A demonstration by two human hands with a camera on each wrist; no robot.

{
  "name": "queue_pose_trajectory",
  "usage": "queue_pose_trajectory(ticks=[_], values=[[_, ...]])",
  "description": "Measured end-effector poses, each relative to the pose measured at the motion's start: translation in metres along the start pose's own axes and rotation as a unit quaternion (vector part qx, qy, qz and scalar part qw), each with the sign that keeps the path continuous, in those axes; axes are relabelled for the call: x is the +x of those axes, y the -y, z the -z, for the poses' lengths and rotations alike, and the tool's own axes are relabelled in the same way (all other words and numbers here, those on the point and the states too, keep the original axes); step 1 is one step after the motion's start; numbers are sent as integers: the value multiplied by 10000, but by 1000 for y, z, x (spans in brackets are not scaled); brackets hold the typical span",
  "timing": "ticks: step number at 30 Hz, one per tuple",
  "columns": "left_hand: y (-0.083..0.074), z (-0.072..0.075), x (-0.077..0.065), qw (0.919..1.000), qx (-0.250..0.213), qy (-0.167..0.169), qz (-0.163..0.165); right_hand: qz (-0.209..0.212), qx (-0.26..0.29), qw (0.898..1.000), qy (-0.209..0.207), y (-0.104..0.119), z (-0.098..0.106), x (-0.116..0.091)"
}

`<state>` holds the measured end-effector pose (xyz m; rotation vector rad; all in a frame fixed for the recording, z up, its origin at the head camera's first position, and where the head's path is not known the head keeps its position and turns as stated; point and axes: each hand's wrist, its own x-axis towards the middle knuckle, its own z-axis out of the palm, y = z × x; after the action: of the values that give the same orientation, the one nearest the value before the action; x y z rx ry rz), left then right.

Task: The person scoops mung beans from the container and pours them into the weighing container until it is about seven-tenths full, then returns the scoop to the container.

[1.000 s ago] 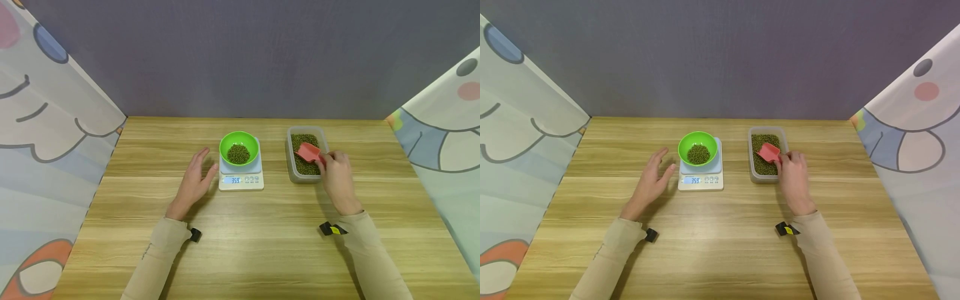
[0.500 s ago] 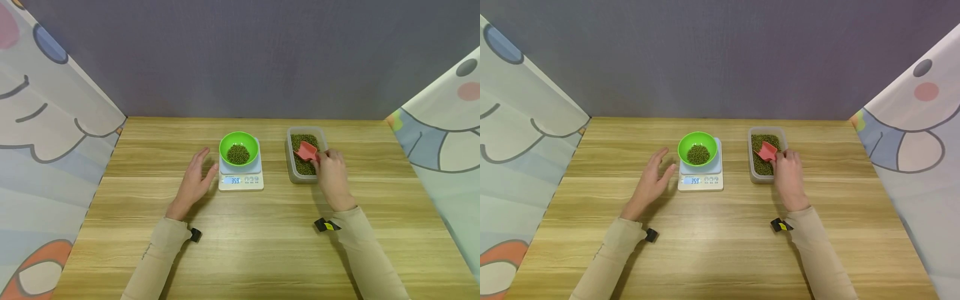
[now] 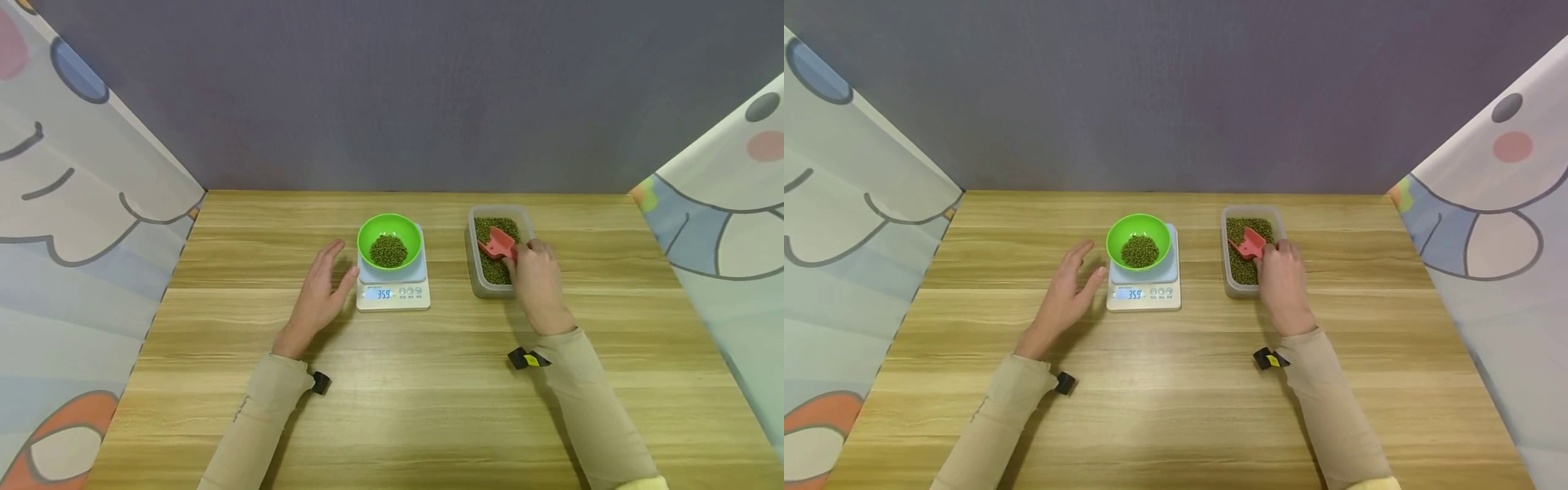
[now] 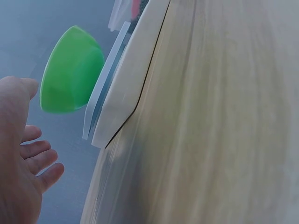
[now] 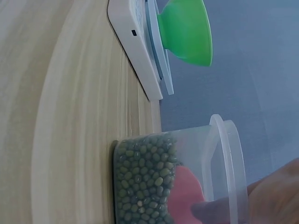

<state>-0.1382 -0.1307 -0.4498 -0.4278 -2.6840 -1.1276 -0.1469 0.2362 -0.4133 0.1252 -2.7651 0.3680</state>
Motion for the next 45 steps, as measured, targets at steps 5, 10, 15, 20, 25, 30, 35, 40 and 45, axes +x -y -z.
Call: queue_pose_trajectory(ticks=[5,10,15,20,25,30,35,40,45], values=[[1,-1,0,10000,-10,12,-1,-63,59,9999,138,1,0,3],[3,-2,1,10000,-26,49,45,-53,96,9998,150,1,1,5],[3,-2,0,9999,-23,64,104,-71,155,9998,133,0,-1,6],[2,-2,0,10000,-1,66,52,-70,217,9997,95,-1,-3,7],[2,-2,0,10000,-3,54,-10,-49,360,9993,-7,-4,-3,6],[2,1,0,9999,-4,94,56,23,476,9987,-193,-4,-2,3],[3,1,1,10000,-24,65,47,107,533,9977,-410,-4,2,-3],[3,1,1,10000,-59,50,28,145,664,9957,-624,-4,4,-8],[3,0,2,10000,-83,37,12,26,854,9938,-705,-5,6,-12]])
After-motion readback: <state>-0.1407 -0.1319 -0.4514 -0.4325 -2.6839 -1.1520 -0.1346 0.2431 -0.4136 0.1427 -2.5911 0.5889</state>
